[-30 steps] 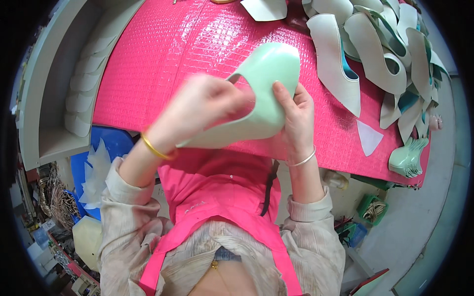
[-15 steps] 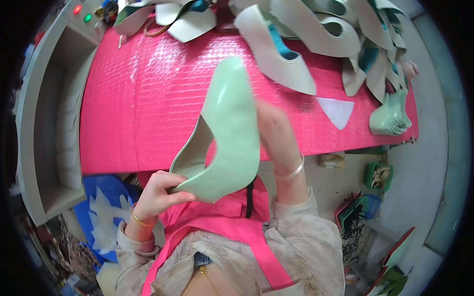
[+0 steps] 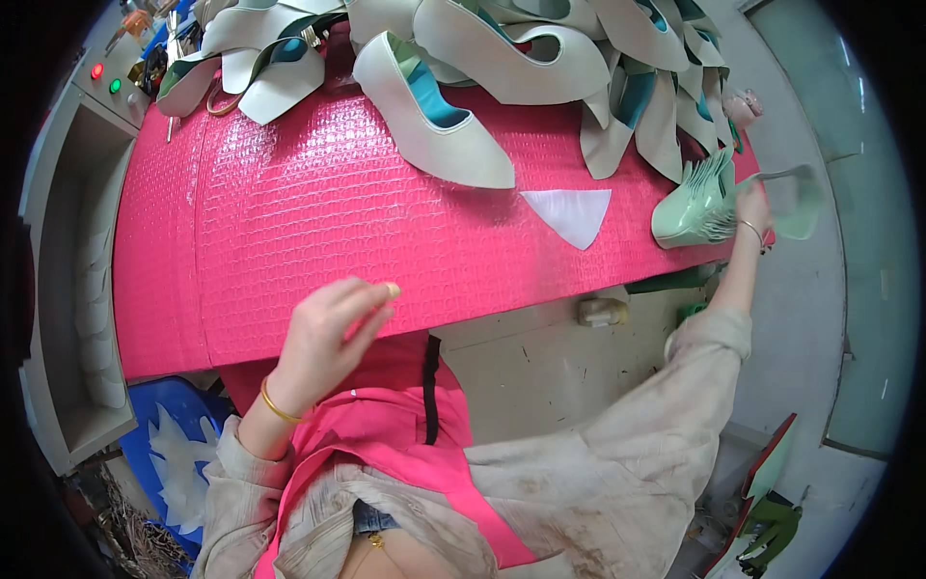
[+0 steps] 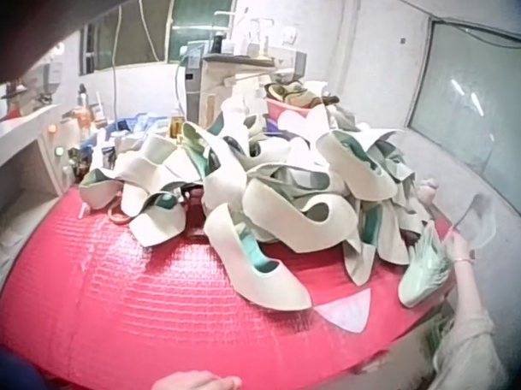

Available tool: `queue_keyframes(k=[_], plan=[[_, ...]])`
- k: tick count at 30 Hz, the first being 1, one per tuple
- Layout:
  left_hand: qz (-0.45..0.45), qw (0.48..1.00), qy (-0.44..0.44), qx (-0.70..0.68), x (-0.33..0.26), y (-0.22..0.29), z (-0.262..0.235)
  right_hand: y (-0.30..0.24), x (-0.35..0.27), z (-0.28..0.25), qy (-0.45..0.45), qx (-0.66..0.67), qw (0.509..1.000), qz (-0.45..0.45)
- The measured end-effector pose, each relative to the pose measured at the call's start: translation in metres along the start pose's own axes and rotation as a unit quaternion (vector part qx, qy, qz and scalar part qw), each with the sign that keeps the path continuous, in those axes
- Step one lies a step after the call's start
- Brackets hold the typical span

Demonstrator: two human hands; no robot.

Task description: The person assembles shoe components by hand, inserting white foam insoles into white and green shoe uppers on a pink textured work surface. They repeatedly pick up uppers, insert the insoles, and press the edges to secure them, handling items one at a time.

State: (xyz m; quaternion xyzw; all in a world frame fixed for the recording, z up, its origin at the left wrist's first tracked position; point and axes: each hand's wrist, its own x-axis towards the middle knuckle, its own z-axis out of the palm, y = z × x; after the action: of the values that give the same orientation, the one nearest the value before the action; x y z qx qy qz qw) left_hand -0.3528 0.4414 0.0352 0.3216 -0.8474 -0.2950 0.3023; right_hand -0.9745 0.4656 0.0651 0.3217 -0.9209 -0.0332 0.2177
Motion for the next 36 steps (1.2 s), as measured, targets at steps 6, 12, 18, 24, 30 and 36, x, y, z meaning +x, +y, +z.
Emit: queue_keyframes(k=[6, 12, 18, 24, 30, 36], plan=[[-0.071, 0.99, -0.108, 0.06, -0.006, -0.009, 0.002, -0.009, 0.022, 0.078, -0.141, 0.239, 0.954, -0.115], [-0.017, 0.997, -0.051, 0.055, 0.04, -0.039, -0.008, -0.057, -0.001, -0.003, -0.095, 0.018, 0.982, -0.161], [0.193, 0.976, 0.048, 0.091, 0.222, -0.102, -0.045, -0.371, -0.202, -0.139, 0.004, 0.479, 0.784, -0.395], [-0.034, 0.955, -0.168, 0.242, 0.263, -0.155, -0.044, -0.398, -0.223, -0.14, -0.336, 0.765, 0.517, -0.188], [0.1, 0.886, -0.034, 0.452, 0.24, -0.167, -0.024, -0.312, -0.304, -0.2, -0.353, 0.552, 0.549, -0.519], [-0.127, 0.965, -0.215, -0.083, 0.15, -0.116, -0.038, -0.316, -0.32, -0.168, -0.252, 0.46, 0.44, -0.728]])
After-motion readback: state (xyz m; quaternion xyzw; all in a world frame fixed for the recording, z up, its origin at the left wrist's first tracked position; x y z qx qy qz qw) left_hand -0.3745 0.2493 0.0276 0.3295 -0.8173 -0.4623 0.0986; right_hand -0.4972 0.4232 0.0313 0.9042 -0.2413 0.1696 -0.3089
